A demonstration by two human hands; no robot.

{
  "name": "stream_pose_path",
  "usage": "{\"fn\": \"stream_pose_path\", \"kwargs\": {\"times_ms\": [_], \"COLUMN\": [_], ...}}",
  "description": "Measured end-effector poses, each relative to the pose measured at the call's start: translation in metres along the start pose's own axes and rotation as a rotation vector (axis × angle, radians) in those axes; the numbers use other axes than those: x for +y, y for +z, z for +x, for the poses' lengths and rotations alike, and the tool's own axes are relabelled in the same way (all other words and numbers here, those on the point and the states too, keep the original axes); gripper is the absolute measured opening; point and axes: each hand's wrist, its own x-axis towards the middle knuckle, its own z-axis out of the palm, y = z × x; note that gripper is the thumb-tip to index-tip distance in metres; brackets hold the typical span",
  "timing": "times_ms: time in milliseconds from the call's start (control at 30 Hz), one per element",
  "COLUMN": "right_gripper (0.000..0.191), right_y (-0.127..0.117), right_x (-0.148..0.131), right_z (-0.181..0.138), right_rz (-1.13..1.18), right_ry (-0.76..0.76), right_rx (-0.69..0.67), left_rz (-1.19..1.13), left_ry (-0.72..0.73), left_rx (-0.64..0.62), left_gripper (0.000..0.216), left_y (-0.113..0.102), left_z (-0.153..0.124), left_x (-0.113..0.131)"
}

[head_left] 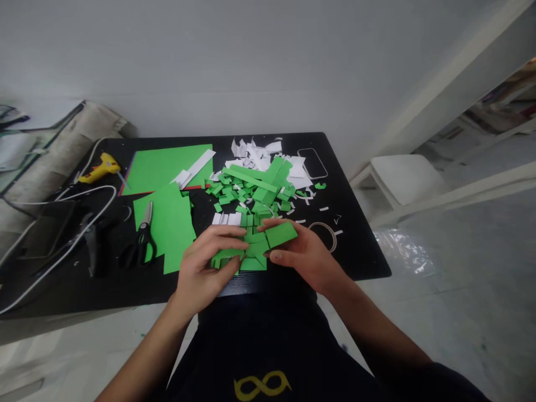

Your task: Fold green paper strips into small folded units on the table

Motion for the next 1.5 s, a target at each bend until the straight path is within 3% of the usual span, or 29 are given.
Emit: {"fn": "stream_pose_path", "kwargs": {"times_ms": [267,467,700,900,1000,1233,1367,1500], "right_gripper": [0.050,0.048,0.048,0.072,0.060,0.033,0.021,0.033], "right_y": [0.002,0.001,-0.001,0.002,0.003,-0.006,-0.006,-0.004], "right_x": [-0.003,-0.007,-0.005,0.000,0.000,-0.010,-0.005,0.000], "right_z": [-0.003,-0.004,-0.004,-0.003,-0.004,-0.004,-0.001,0.000], "right_rz": [-0.129,-0.243,-0.258,-0.139,-0.139,-0.154,-0.101,-0.045], "right_ry": [-0.140,-0.162,-0.186,-0.257,-0.275,-0.146,-0.071,-0.039], "right_rx": [0.026,0.025,0.028,0.018,0.013,-0.064,-0.011,-0.018], "left_rz": [-0.026,-0.062,-0.312,-0.332,-0.340,-0.330,-0.327,-0.375], "left_ry": [-0.009,-0.026,-0.101,-0.143,-0.154,-0.172,-0.178,-0.187], "left_rx": [-0.039,-0.074,-0.164,-0.087,-0.065,-0.099,-0.126,-0.133], "left_gripper": [0.027,0.027,0.046,0.032,0.027,0.021,0.020,0.018], "left_y": [-0.004,-0.006,-0.003,0.000,0.001,-0.002,-0.006,-0.007], "left_z": [0.000,-0.001,-0.006,-0.005,-0.003,-0.002,-0.001,-0.001], "left_x": [0.000,-0.004,-0.010,-0.012,-0.010,-0.007,-0.006,-0.006]}}
